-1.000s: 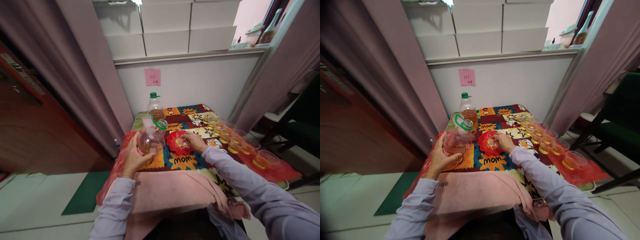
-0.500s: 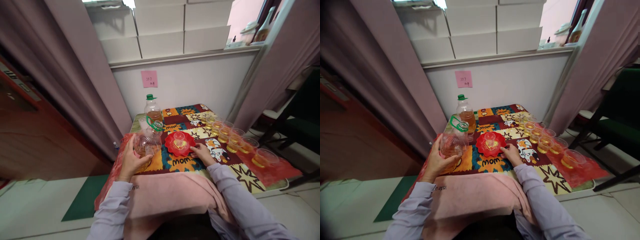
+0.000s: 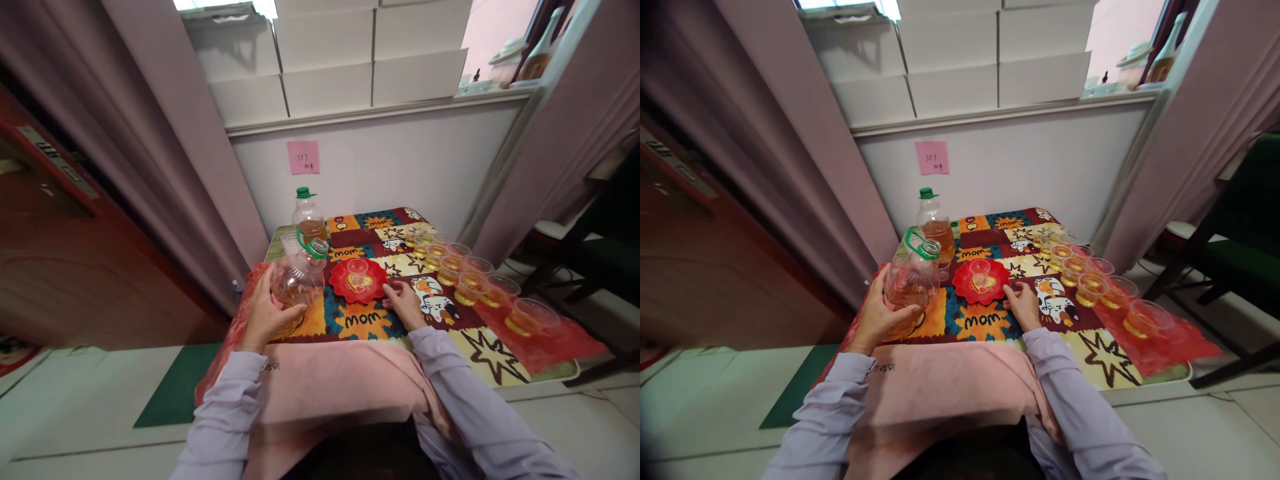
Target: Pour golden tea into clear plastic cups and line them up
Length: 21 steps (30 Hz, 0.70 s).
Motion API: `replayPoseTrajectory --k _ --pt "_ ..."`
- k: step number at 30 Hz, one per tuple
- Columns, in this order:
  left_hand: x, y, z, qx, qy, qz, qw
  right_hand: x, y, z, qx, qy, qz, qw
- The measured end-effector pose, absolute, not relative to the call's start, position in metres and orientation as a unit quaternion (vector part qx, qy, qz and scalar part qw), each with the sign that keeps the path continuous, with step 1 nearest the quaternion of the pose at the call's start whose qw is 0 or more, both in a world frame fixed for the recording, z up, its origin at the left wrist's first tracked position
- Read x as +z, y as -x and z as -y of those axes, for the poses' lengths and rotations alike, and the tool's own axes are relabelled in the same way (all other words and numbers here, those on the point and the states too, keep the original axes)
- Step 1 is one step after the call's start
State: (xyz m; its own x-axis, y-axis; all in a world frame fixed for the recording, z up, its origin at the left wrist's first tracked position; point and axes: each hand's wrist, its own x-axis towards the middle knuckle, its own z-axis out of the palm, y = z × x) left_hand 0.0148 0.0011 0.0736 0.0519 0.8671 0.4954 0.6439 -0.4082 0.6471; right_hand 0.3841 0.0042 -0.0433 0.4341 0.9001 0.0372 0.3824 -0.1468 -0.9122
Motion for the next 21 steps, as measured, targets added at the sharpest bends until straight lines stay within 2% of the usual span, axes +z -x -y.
replayPoseTrajectory --k 5,8,12,16,21 --pt "0.073 -0.016 -0.002 0.427 -0.717 -0.539 0.116 -0.03 -0.383 0.003 0.199 0.703 0.407 0.548" --pt "0.076 -0.018 -0.003 0.413 -0.724 -0.541 0.113 -0.013 -0.364 0.011 0.173 0.618 0.452 0.62" --pt "0.077 -0.02 -0.003 0.407 -0.732 -0.536 0.108 0.01 -0.32 0.017 0.351 0.467 0.509 0.633" --pt "0.075 -0.021 -0.002 0.407 -0.738 -0.526 0.112 0.024 -0.275 0.008 0.525 0.368 0.49 0.59" --pt "0.078 -0.029 0.001 0.414 -0.727 -0.533 0.128 0.035 -0.243 -0.009 0.605 0.263 0.494 0.567"
